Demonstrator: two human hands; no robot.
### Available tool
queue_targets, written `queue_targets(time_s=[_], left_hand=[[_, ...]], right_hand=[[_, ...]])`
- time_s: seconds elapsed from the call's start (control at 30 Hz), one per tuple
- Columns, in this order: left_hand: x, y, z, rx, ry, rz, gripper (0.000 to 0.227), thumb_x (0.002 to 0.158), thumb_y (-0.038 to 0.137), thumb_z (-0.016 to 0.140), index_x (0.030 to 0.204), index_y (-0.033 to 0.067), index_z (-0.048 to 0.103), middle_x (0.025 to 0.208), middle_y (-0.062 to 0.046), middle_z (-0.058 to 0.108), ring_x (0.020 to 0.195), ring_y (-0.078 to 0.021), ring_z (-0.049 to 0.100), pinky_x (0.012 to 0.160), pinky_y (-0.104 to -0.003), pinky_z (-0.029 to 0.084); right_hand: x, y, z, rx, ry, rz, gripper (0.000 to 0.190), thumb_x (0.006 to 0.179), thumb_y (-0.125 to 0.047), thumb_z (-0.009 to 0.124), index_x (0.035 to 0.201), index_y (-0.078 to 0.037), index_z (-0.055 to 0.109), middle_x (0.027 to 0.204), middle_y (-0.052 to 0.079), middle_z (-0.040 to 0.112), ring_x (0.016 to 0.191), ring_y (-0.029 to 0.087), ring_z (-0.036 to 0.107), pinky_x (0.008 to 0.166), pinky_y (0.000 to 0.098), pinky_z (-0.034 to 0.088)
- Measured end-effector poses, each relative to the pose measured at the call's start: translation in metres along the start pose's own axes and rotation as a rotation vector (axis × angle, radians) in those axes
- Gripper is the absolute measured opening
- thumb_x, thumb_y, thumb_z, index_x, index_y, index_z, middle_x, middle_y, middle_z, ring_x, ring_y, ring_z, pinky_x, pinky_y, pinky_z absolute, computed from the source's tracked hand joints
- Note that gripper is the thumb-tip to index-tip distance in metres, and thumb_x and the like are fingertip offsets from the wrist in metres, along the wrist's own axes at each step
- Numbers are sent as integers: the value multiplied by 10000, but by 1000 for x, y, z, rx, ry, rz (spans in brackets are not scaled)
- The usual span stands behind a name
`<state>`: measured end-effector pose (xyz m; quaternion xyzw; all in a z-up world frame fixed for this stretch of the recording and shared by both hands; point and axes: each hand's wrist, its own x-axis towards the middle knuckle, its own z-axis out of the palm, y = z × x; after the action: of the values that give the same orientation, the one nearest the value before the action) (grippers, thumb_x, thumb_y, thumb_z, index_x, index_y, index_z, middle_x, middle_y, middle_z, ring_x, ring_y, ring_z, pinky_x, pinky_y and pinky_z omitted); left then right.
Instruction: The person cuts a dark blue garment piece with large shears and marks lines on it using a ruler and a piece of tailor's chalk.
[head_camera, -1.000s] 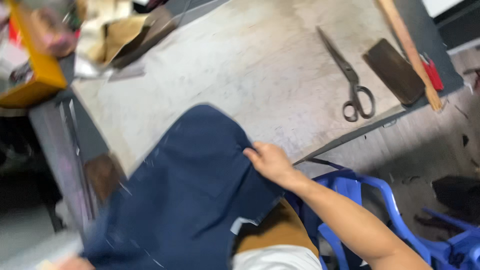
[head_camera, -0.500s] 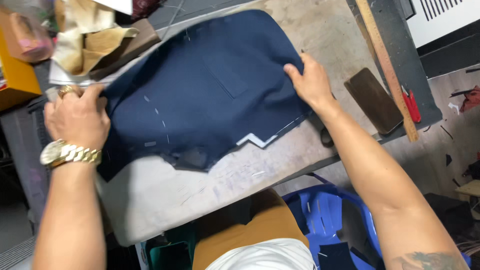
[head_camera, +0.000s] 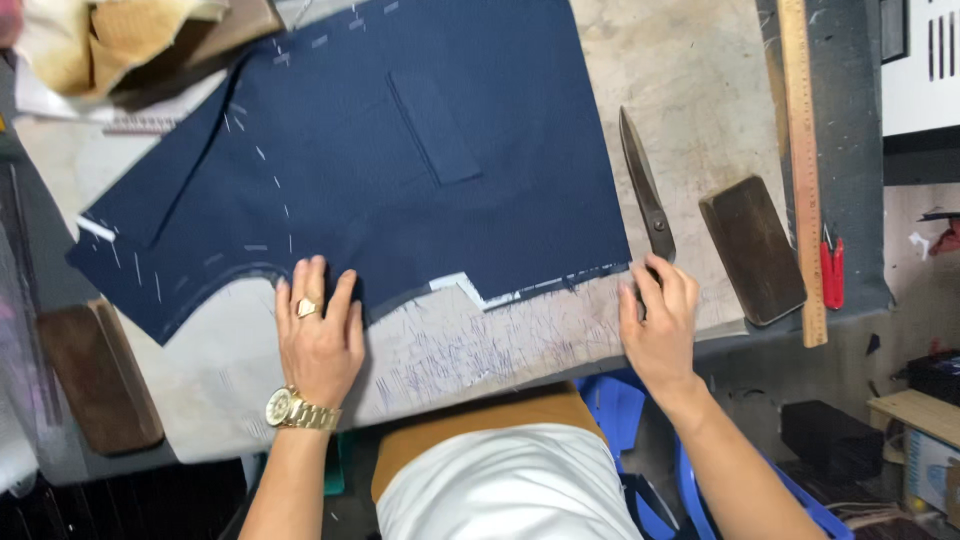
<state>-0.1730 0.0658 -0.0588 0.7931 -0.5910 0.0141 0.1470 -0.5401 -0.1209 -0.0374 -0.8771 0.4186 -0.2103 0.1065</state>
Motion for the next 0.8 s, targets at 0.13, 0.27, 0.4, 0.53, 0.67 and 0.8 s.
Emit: queue_targets(time_s=[0.13, 0.27, 0.4, 0.53, 0.67, 0.8], left_hand=[[7, 49, 4, -159, 103, 129, 412, 843, 63, 724, 1252, 87, 682, 1444, -242, 588, 1360, -434, 538, 1114, -585, 390], [-11, 100, 40, -352, 9, 356, 463, 898, 88, 686, 1344, 1, 598, 1391, -350, 559, 1317, -524, 535, 1081, -650, 399], [-84, 132, 22, -533, -96, 618, 360, 1056, 38, 565, 1377, -95, 469, 1316, -304, 617, 1209, -465, 628, 1099, -577, 486], [-96, 133, -6, -910, -187, 402, 120, 1014, 136, 601, 1077, 81, 687, 1020, -82, 777, 643, -257, 696, 530, -379, 534], [-50, 125, -14, -849, 29, -150, 167, 969, 21, 596, 942, 5, 760, 966, -118, 798, 626, -123, 706, 450, -221, 524], [-20, 119, 7, -923, -146, -513, 231, 1010, 111, 550, 1139, 17, 716, 905, -88, 784, 772, -163, 793, 619, -205, 655]], right_hand=[[-35, 3, -3, -88, -46, 169, 248, 954, -58, 756, 1180, 30, 706, 1315, 164, 605, 1211, 338, 566, 964, 407, 561], [-54, 13, -4, -162, 15, 240, 291, 944, -80, 791, 1211, 1, 707, 1301, 135, 593, 1185, 311, 566, 979, 379, 546], [-49, 27, -5, -39, -99, 298, 351, 1007, -121, 647, 1306, 61, 628, 1283, 257, 572, 1194, 448, 515, 1031, 552, 428], [-39, 15, -36, 182, -293, 742, 511, 921, -113, 663, 1415, 0, 599, 1060, 122, 619, 907, 209, 603, 887, 329, 466], [-33, -6, -79, 999, -646, 1108, 363, 972, -277, 617, 796, 40, 640, 358, 160, 504, 262, 234, 435, 299, 347, 362], [-81, -13, -86, 925, -906, 1123, 351, 966, -250, 582, 1233, -24, 612, 468, 161, 604, 280, 271, 559, 258, 384, 473]])
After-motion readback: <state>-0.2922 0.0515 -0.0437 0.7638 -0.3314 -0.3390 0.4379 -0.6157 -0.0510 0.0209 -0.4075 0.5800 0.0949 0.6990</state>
